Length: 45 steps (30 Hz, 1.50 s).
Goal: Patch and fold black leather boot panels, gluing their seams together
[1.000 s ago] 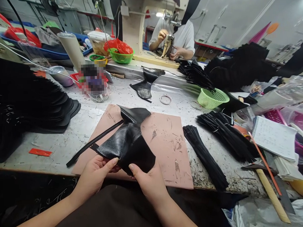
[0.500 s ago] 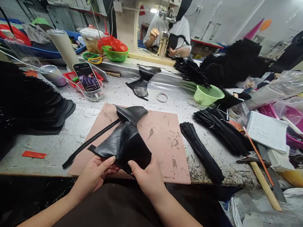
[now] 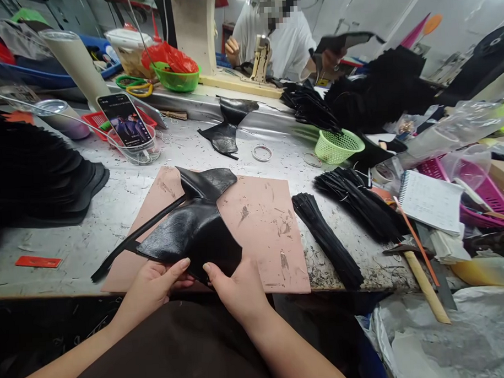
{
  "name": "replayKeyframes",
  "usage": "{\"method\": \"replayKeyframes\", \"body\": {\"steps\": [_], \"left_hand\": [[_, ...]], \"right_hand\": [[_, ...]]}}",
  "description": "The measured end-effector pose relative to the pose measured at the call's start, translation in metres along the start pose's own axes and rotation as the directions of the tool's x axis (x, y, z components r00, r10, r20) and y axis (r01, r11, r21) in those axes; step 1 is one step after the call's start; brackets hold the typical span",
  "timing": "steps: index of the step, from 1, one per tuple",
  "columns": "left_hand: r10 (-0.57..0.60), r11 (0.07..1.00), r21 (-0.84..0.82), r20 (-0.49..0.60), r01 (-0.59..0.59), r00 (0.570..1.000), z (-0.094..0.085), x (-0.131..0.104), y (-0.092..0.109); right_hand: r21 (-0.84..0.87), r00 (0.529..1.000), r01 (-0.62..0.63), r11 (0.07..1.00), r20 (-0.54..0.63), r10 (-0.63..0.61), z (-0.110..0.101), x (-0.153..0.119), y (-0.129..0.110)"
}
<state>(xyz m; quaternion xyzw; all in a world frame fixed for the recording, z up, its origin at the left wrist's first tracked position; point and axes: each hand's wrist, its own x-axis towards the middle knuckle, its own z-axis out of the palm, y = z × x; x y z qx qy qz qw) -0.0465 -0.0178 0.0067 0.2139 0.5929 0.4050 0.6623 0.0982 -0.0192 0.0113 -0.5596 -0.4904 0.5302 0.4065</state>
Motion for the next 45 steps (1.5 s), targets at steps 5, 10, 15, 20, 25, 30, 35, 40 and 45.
{"method": "replayKeyframes", "body": {"steps": [5,10,15,20,25,30,35,40,45], "left_hand": [[0.016,1.0,-0.008,-0.001,-0.016,1.0,0.001,0.0,-0.006],[0.027,0.999,-0.019,0.046,-0.026,0.999,0.006,-0.003,-0.004],[0.032,0.999,-0.028,-0.038,-0.033,0.999,0.009,-0.002,-0.001],[-0.012,0.996,0.094,0.081,0.004,0.997,0.007,0.001,0.0],[0.025,0.993,0.117,0.092,-0.036,0.995,0.011,0.002,0.004],[0.042,0.997,0.057,0.081,-0.046,0.996,0.02,0.004,0.006],[0.071,0.996,0.046,0.092,-0.075,0.993,0.026,0.005,0.006],[0.081,0.997,-0.028,0.173,-0.078,0.982,0.03,0.005,0.006],[0.053,0.996,0.057,0.185,-0.065,0.981,0.033,0.002,0.013]], "right_hand": [[-0.02,1.0,-0.012,1.0,0.014,0.012,0.002,0.001,0.007],[-0.142,0.989,0.128,0.982,-0.061,-0.137,0.0,0.003,0.006],[-0.119,0.993,0.117,0.986,-0.002,-0.118,-0.003,0.004,0.002],[-0.122,0.995,0.095,0.988,0.012,-0.094,-0.007,0.005,-0.002],[-0.083,0.996,0.091,0.992,0.025,-0.089,-0.013,0.006,-0.004],[-0.092,0.998,0.055,0.994,-0.01,-0.056,-0.018,0.005,-0.007],[-0.135,0.997,0.06,0.989,-0.032,-0.064,-0.02,0.005,-0.01],[-0.182,0.994,0.065,0.981,-0.072,-0.079,-0.021,0.006,-0.013],[-0.104,0.996,0.056,0.993,-0.057,-0.063,-0.027,0.008,-0.012]]}}
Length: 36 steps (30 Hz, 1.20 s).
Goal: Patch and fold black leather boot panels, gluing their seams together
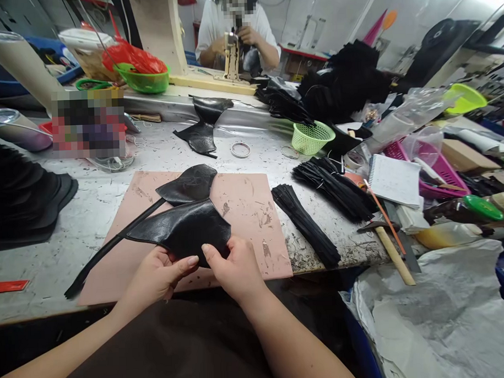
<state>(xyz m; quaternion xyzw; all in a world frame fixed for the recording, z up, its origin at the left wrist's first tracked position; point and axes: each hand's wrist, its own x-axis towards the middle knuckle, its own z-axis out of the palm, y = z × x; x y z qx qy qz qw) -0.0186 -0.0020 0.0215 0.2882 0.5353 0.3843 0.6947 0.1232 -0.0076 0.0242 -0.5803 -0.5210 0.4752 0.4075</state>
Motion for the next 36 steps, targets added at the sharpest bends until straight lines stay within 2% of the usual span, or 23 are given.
{"method": "replayKeyframes", "body": {"steps": [4,8,12,14,17,19,21,23,25,27,29,33,36], "left_hand": [[-0.04,0.993,0.106,-0.062,0.046,0.997,0.006,0.0,0.006],[-0.072,0.993,0.078,-0.165,0.086,0.984,0.012,0.001,0.004],[-0.041,0.997,0.049,-0.191,0.051,0.981,0.013,0.004,-0.005],[-0.035,0.999,0.017,-0.167,0.038,0.985,0.01,0.006,-0.011],[-0.015,0.999,-0.028,-0.02,0.015,1.0,0.006,0.009,-0.018],[-0.012,0.999,-0.048,0.04,0.014,0.999,0.005,0.009,-0.019],[-0.029,0.997,-0.065,0.016,0.03,0.999,0.005,0.008,-0.018],[-0.05,0.995,-0.093,-0.034,0.047,0.998,0.007,0.007,-0.015],[-0.06,0.99,-0.128,-0.06,0.051,0.996,0.008,0.006,-0.012],[-0.061,0.987,-0.149,-0.051,0.052,0.997,0.008,0.006,-0.01],[-0.071,0.986,-0.15,-0.017,0.068,0.997,0.006,0.005,-0.009],[-0.104,0.985,-0.131,0.045,0.109,0.994,0.003,0.005,-0.009],[-0.084,0.989,-0.121,0.01,0.085,0.996,0.002,0.005,-0.009]], "right_hand": [[0.061,0.998,-0.028,0.998,0.057,0.025,-0.006,0.003,0.006],[-0.079,1.0,-0.012,0.997,0.014,0.013,-0.01,0.003,0.007],[-0.134,1.0,-0.009,0.991,0.01,0.011,-0.01,0.002,0.006],[-0.143,1.0,-0.001,0.99,0.002,0.002,-0.01,0.001,0.005],[-0.204,0.999,0.009,0.979,-0.037,-0.017,-0.008,0.0,0.004],[-0.267,0.998,0.018,0.964,-0.048,-0.032,-0.008,0.001,0.003],[-0.283,0.998,0.05,0.958,-0.024,-0.059,-0.01,0.001,0.003],[-0.215,0.998,0.061,0.975,0.02,-0.058,-0.015,0.002,0.004],[-0.068,0.994,-0.002,0.998,0.107,0.01,-0.022,0.002,0.007],[0.058,0.969,-0.105,0.993,0.231,0.089,-0.026,0.001,0.011],[0.1,0.944,-0.164,0.981,0.304,0.127,-0.027,-0.001,0.014],[0.035,0.965,-0.165,0.986,0.212,0.154,-0.022,-0.002,0.019],[0.013,0.981,-0.11,0.994,0.164,0.106,-0.018,-0.003,0.019]]}}
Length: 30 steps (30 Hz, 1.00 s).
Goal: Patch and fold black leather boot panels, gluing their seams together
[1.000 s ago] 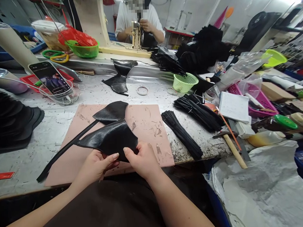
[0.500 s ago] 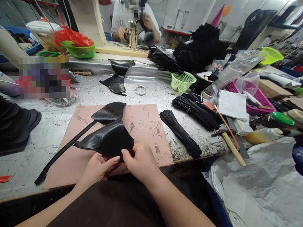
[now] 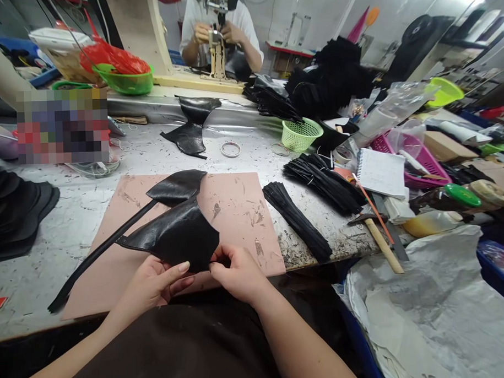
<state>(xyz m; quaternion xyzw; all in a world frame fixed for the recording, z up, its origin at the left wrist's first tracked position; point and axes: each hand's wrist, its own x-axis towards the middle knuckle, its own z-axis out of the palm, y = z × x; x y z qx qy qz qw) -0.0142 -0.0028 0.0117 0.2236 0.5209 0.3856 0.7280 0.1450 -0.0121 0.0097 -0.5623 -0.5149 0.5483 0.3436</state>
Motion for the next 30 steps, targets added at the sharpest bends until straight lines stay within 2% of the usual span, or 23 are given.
{"method": "replayKeyframes", "body": {"steps": [3,5,10,14,17,24,30], "left_hand": [[0.035,0.999,0.03,-0.055,-0.034,0.998,-0.0002,0.0014,-0.0015],[0.047,0.998,0.049,-0.068,-0.044,0.997,-0.0004,0.002,-0.0026],[0.07,0.997,0.035,-0.025,-0.069,0.997,-0.0018,0.0008,-0.0051],[-0.026,1.0,0.015,0.074,0.025,0.997,-0.003,0.0003,-0.0059],[-0.048,0.999,-0.011,0.108,0.049,0.993,-0.0032,0.0002,-0.0044],[-0.011,1.0,0.009,0.17,0.009,0.985,-0.005,-0.0022,-0.0012],[-0.004,0.999,0.054,0.167,-0.005,0.986,-0.0068,-0.0016,-0.0005]], "right_hand": [[0.075,0.995,0.1,0.992,0.019,-0.102,0.0024,-0.0012,-0.0004],[0.139,0.993,0.107,0.985,0.043,-0.113,0.0031,-0.0019,-0.0011],[0.315,0.997,-0.031,0.948,0.074,0.008,0.0038,-0.0018,-0.0033],[0.448,0.995,-0.092,0.889,0.077,0.065,0.0059,-0.0024,-0.0033],[0.531,0.992,-0.124,0.838,0.092,0.088,0.0078,-0.0025,-0.0023],[0.557,0.97,-0.242,0.795,0.124,0.209,0.0066,-0.0016,-0.0043],[0.558,0.969,-0.246,0.792,0.151,0.195,0.0044,-0.0043,-0.0072]]}}
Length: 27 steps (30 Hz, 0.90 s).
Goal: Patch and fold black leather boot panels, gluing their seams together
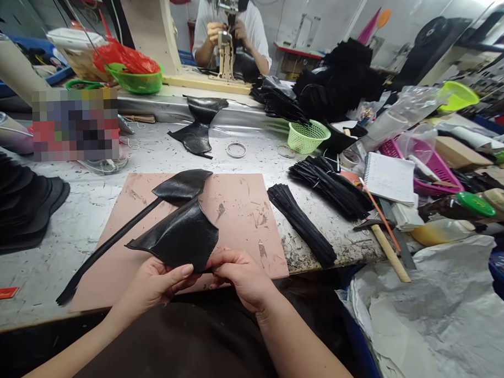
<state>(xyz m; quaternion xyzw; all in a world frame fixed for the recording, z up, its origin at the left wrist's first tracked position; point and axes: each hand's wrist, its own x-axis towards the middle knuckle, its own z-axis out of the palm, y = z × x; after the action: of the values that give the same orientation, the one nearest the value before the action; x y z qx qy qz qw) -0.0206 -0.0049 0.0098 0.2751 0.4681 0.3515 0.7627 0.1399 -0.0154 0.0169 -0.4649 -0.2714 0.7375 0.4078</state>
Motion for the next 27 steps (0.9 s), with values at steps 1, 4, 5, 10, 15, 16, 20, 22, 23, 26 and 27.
{"method": "replayKeyframes", "body": {"steps": [1,4,5,10,15,16,20,22,23,26,27], "left_hand": [[-0.002,1.0,0.004,-0.001,0.002,1.0,0.0,0.0,0.0],[-0.008,1.0,0.008,0.009,0.008,1.0,0.001,-0.001,-0.001],[-0.012,1.0,0.013,0.014,0.011,1.0,0.001,-0.001,-0.001],[-0.008,1.0,0.024,0.002,0.008,1.0,0.0,0.0,-0.005],[-0.011,1.0,0.001,0.075,0.011,0.997,0.007,-0.003,0.001],[-0.018,1.0,-0.008,0.103,0.019,0.994,0.008,-0.003,0.003],[-0.002,0.999,0.035,0.172,-0.004,0.985,0.006,-0.001,0.003],[0.007,0.992,0.124,0.16,-0.028,0.987,0.002,0.002,0.0],[0.009,0.986,0.161,0.139,-0.032,0.99,0.0,0.003,-0.002],[-0.02,0.979,0.205,0.081,0.003,0.997,-0.004,0.004,-0.005],[-0.041,0.979,0.205,0.072,0.025,0.997,-0.005,0.004,-0.005]], "right_hand": [[0.004,1.0,0.001,1.0,-0.004,-0.001,0.0,0.0,0.0],[0.019,1.0,-0.019,1.0,-0.023,0.02,0.002,-0.001,-0.001],[0.019,0.999,-0.032,0.999,-0.02,0.032,0.002,-0.001,-0.001],[0.025,1.0,-0.028,0.999,-0.008,0.028,0.002,0.0,-0.002],[0.01,1.0,-0.003,1.0,-0.014,0.003,0.003,0.0,-0.003],[-0.001,1.0,0.003,1.0,-0.007,-0.003,0.004,0.0,-0.003],[-0.038,0.999,0.024,0.999,0.022,-0.023,0.006,0.0,-0.002],[-0.052,0.999,0.033,0.998,0.029,-0.032,0.006,0.001,-0.001],[-0.051,0.999,0.037,0.998,0.027,-0.036,0.006,0.001,0.0],[-0.028,0.999,0.039,0.999,-0.001,-0.039,0.004,0.003,0.004],[-0.019,0.999,0.034,0.999,-0.009,-0.034,0.002,0.004,0.005]]}}
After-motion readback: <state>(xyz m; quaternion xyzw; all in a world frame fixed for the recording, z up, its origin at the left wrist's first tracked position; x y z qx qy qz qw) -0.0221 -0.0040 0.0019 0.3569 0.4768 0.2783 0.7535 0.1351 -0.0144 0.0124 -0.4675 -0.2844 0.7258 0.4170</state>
